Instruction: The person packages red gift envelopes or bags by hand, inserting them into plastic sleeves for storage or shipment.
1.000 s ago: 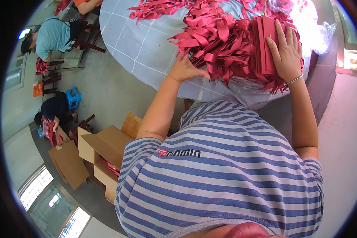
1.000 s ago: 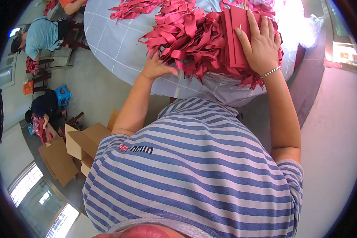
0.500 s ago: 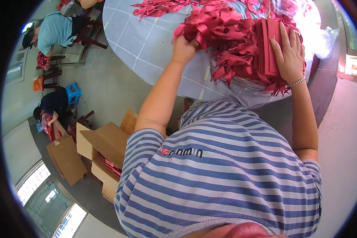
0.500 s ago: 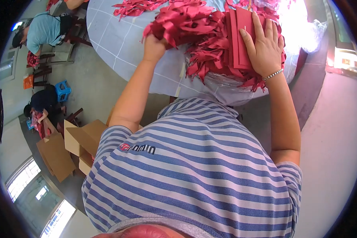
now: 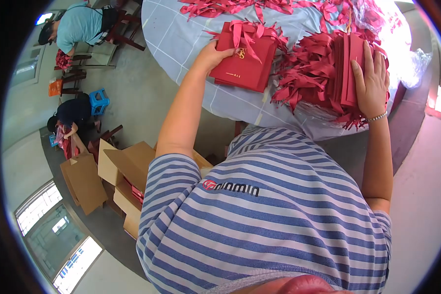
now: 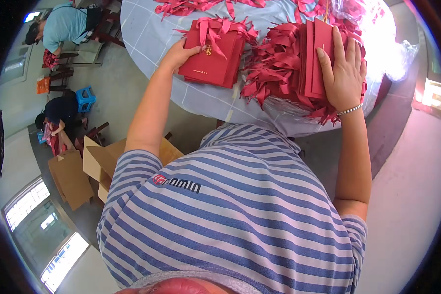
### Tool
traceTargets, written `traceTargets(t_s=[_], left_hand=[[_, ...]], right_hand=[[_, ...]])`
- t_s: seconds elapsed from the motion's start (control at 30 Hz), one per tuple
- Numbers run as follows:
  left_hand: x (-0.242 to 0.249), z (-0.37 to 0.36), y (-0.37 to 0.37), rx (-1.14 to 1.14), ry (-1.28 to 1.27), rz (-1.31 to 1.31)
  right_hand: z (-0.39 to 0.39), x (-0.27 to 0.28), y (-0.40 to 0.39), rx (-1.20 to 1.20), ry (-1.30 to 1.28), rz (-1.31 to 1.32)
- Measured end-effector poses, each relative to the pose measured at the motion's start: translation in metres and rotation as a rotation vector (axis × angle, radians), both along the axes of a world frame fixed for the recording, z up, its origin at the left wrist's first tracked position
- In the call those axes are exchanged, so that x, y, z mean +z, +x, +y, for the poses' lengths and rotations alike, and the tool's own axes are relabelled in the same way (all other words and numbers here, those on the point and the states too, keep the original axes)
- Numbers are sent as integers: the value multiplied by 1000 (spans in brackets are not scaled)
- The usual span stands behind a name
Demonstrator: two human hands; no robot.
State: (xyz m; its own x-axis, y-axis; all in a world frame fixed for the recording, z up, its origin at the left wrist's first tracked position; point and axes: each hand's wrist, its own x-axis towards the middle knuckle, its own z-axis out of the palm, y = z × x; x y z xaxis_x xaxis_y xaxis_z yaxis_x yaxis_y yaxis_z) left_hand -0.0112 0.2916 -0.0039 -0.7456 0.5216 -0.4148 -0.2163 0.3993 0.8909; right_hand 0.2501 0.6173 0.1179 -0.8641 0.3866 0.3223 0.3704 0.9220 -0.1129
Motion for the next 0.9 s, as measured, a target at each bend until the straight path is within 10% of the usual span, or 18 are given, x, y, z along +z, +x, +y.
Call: traceTargets(t_s=[0.07,0.13,0.37,0.43,0.6,0.83,0.9], left_hand=[[-2,-3,10,38,38,73],[4,-5,17,53,-382,684],[26,20,75,183,-184,609],[46,31,98,60,-641,697],[44,37,98,-65,-749,673],[58,11,65,-94,-267,516],[83,11,65,-31,191,23]], right_hand=[[0,0,1,-6,0,-10],[1,0,0,-10,-2,-13],[5,-2,-1,3,-11,-22],[6,-4,0,7,-14,-21],[5,-4,0,5,-27,23],[7,-8,4,-6,-19,35],[9,-7,4,14,-33,43]])
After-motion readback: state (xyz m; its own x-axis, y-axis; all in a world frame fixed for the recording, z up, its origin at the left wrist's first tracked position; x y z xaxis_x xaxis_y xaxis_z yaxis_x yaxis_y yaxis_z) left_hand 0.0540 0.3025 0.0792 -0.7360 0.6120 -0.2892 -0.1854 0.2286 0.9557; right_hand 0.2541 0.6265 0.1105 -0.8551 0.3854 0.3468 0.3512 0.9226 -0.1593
